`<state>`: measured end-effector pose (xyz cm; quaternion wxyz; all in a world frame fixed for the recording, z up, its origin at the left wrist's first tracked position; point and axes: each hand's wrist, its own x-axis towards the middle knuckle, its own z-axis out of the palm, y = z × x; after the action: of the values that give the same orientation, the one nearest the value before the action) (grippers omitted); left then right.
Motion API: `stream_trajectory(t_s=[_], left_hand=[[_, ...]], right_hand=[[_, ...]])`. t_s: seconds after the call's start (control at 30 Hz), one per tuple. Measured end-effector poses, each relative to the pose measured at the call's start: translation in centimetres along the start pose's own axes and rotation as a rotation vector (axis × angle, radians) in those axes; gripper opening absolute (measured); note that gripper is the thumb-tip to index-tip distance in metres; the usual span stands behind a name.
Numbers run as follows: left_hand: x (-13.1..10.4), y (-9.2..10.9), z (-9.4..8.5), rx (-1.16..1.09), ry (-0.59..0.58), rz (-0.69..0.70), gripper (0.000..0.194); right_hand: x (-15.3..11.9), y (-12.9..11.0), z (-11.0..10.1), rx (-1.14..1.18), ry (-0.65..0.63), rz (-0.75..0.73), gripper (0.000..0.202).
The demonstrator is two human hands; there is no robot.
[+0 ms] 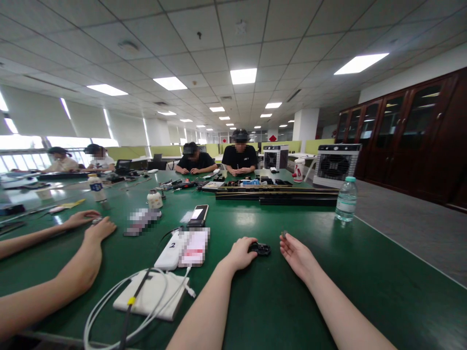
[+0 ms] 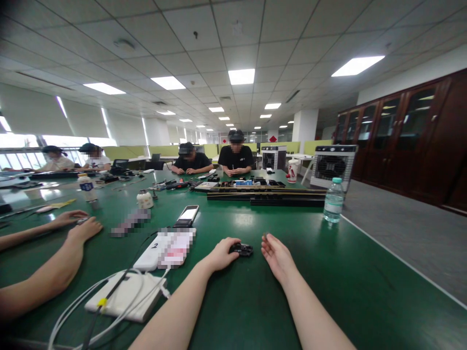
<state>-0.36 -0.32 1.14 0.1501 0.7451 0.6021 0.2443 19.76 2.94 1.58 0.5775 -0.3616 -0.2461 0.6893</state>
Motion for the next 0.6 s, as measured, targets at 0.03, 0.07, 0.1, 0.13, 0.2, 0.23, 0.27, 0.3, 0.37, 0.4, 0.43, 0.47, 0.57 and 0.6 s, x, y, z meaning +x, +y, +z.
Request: stream_trajectory(t_s=[0.03,0.07,0.1,0.13,0.2,0.23,0.27,0.3,0.37,0.4,0.43,0.47,0.57,0.6], left_hand=[[0.0,0.0,0.0,-0.003,0.001,0.007,0.047],[0.0,0.0,0.0,-0.007,0.001,0.014,0.047],[0.0,-0.1,0.0,-0.011,0.001,0.020,0.046],[0.0,-0.1,0.0,-0.014,0.001,0.026,0.046],[0.0,-0.1,0.0,-0.017,-0.001,0.027,0.046],[0.0,-0.1,0.0,-0.017,-0.003,0.025,0.046],[0.0,-0.1,0.0,-0.018,-0.004,0.024,0.046],[0.0,-0.1,0.0,-0.018,-0.005,0.023,0.047],[0.0,-0.2,0.0,-0.019,-0.006,0.023,0.047],[0.1,-0.2,0.0,-0.019,-0.007,0.022,0.047],[0.1,-0.2,0.0,-0.018,-0.008,0.021,0.047],[0.1,-0.2,0.0,-0.018,-0.008,0.021,0.047],[0.1,-0.1,-0.1,-0.016,-0.010,0.025,0.047],[0.1,-0.1,-0.1,-0.015,-0.011,0.026,0.047]], right_hand=[[0.0,0.0,0.0,0.002,-0.004,-0.005,0.007],[0.0,0.0,-0.1,0.002,-0.006,-0.009,0.007],[0.0,0.1,-0.1,-0.002,-0.010,-0.013,0.007],[0.1,0.1,-0.1,-0.009,-0.012,-0.017,0.007],[0.1,0.2,-0.2,-0.044,-0.027,-0.034,0.007],[0.1,0.2,-0.2,-0.068,-0.032,-0.051,0.008],[0.0,0.3,-0.1,-0.098,-0.038,-0.079,0.010],[0.0,0.3,0.0,-0.134,-0.045,-0.118,0.014],[-0.1,0.5,0.2,-0.231,-0.062,-0.234,0.026],[-0.1,0.6,0.4,-0.290,-0.074,-0.304,0.032],[-0.2,0.8,0.6,-0.356,-0.085,-0.379,0.037],[-0.3,0.9,0.8,-0.426,-0.112,-0.444,0.041],[-0.6,1.3,1.2,-0.620,-0.158,-0.632,0.042],[-0.7,1.4,1.3,-0.711,-0.170,-0.671,0.039]])
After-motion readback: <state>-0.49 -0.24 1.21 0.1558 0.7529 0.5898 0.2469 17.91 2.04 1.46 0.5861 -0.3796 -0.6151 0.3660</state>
